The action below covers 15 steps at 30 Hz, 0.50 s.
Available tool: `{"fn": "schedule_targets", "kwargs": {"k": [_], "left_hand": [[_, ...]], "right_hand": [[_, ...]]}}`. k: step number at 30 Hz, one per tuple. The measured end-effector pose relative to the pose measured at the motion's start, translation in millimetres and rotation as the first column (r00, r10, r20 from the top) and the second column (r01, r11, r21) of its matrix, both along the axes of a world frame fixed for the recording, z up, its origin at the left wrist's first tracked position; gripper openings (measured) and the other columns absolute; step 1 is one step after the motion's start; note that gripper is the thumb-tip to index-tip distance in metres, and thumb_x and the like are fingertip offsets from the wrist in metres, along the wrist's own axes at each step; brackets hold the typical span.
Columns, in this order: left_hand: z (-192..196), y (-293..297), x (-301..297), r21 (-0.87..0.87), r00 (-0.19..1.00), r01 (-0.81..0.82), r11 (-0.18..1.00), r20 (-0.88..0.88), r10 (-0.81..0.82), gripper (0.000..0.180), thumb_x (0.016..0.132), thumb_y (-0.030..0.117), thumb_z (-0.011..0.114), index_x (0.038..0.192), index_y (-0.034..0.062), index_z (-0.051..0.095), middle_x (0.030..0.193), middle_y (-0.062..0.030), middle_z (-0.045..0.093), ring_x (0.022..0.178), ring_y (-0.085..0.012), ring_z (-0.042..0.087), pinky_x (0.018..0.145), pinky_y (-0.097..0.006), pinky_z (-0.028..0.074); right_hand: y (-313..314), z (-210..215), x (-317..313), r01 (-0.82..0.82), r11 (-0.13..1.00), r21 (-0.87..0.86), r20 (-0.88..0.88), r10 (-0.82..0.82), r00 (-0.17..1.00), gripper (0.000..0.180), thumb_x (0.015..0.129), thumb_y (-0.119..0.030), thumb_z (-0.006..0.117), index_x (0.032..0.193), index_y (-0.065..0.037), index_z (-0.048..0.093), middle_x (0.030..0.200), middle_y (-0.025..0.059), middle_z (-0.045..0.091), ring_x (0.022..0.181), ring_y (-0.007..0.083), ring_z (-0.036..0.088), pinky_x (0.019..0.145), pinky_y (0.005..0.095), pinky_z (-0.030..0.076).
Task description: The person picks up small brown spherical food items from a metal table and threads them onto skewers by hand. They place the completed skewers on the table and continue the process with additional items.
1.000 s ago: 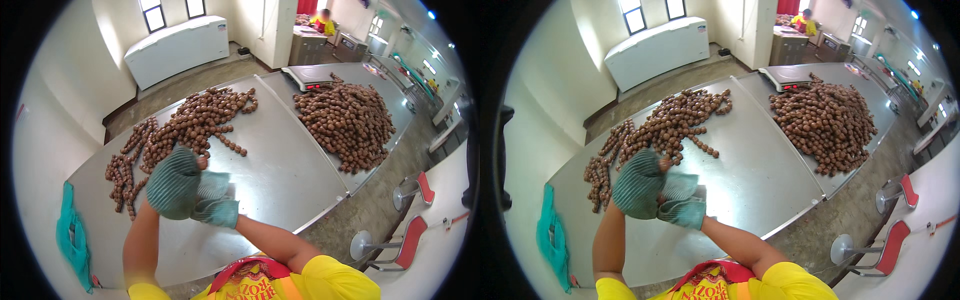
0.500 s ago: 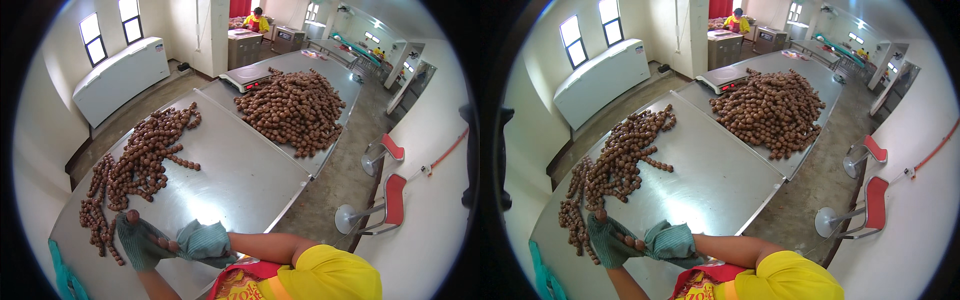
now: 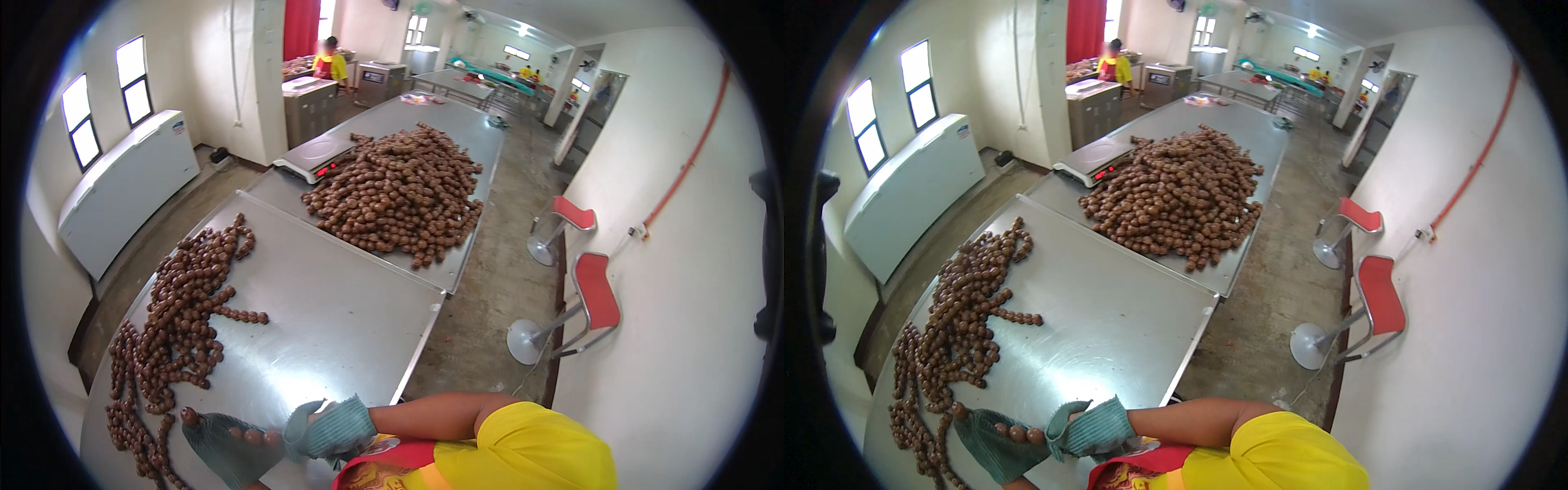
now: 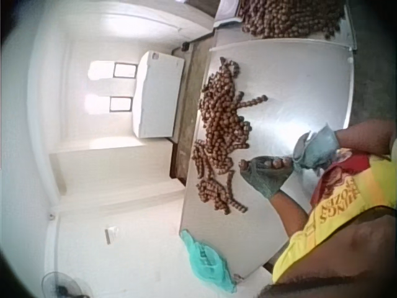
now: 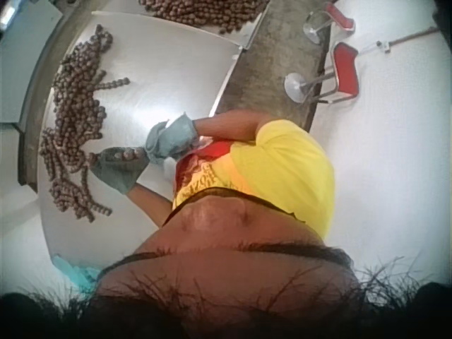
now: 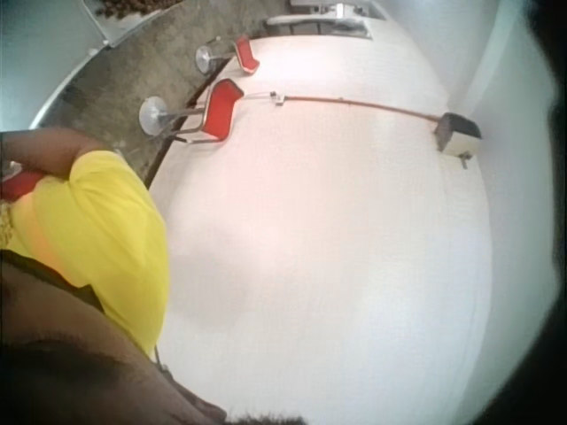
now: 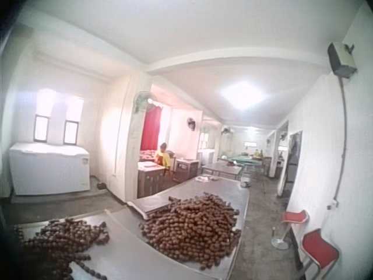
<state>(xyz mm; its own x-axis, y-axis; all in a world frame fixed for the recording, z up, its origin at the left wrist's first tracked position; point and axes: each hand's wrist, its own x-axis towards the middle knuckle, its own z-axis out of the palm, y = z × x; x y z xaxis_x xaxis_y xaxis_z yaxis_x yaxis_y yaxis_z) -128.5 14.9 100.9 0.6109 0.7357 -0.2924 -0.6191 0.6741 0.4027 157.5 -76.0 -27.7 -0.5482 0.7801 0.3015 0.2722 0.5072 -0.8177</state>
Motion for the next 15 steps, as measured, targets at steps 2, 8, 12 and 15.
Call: {"fn": "schedule_targets", "kwargs": {"k": [2, 8, 12, 15], "left_hand": [[28.0, -26.2, 47.9, -0.124, 0.736, -0.563, 0.817, -0.525, 0.427, 0.069, 0.108, 0.095, 0.066, 0.088, 0.0297, 0.059, 0.07, 0.0088, 0.066, 0.043, -0.0241, 0.046, 0.056, -0.054, 0.053], [-91.3, -19.3, 48.4, 0.535, 0.673, 0.118, 0.837, -0.662, 0.328, 0.012, 0.122, 0.015, 0.073, 0.126, 0.0068, 0.081, 0.126, -0.0082, 0.085, 0.112, -0.0214, 0.081, 0.095, -0.04, 0.066], [-77.7, -34.9, 54.9, 0.671, 0.699, 0.35, 0.654, -0.652, 0.294, 0.036, 0.108, -0.003, 0.083, 0.143, 0.0045, 0.081, 0.135, -0.0084, 0.085, 0.112, -0.0192, 0.082, 0.099, -0.038, 0.069], [-35.0, -25.4, 56.0, 0.561, 0.696, 0.251, 0.789, -0.671, 0.256, 0.037, 0.105, 0.001, 0.087, 0.142, 0.0036, 0.08, 0.135, -0.0088, 0.085, 0.112, -0.0231, 0.082, 0.1, -0.04, 0.068]], "right_hand": [[-12.6, 89.8, 16.8, 0.077, 0.951, -0.3, 0.256, 0.002, 0.967, 0.026, 0.108, -0.031, 0.085, 0.122, -0.01, 0.09, 0.122, 0.0107, 0.087, 0.112, 0.0237, 0.084, 0.091, 0.046, 0.066], [-25.3, 116.2, 33.8, 0.458, 0.889, -0.017, -0.025, -0.458, 0.889, 0.039, 0.116, -0.045, 0.082, 0.124, -0.008, 0.092, 0.119, 0.0117, 0.088, 0.112, 0.0196, 0.081, 0.095, 0.0437, 0.065], [-9.1, 218.4, 39.3, 0.409, 0.446, -0.796, -0.032, -0.706, 0.708, 0.039, 0.116, -0.046, 0.092, 0.112, -0.007, 0.089, 0.094, -0.0021, 0.077, 0.086, 0.0074, 0.07, 0.073, 0.0323, 0.058], [-9.4, 250.0, 44.2, 0.468, 0.391, -0.792, 0.027, -0.745, 0.667, 0.037, 0.113, -0.045, 0.095, 0.099, -0.013, 0.083, 0.088, -0.0038, 0.074, 0.082, 0.0079, 0.069, 0.07, 0.0314, 0.056]]}}
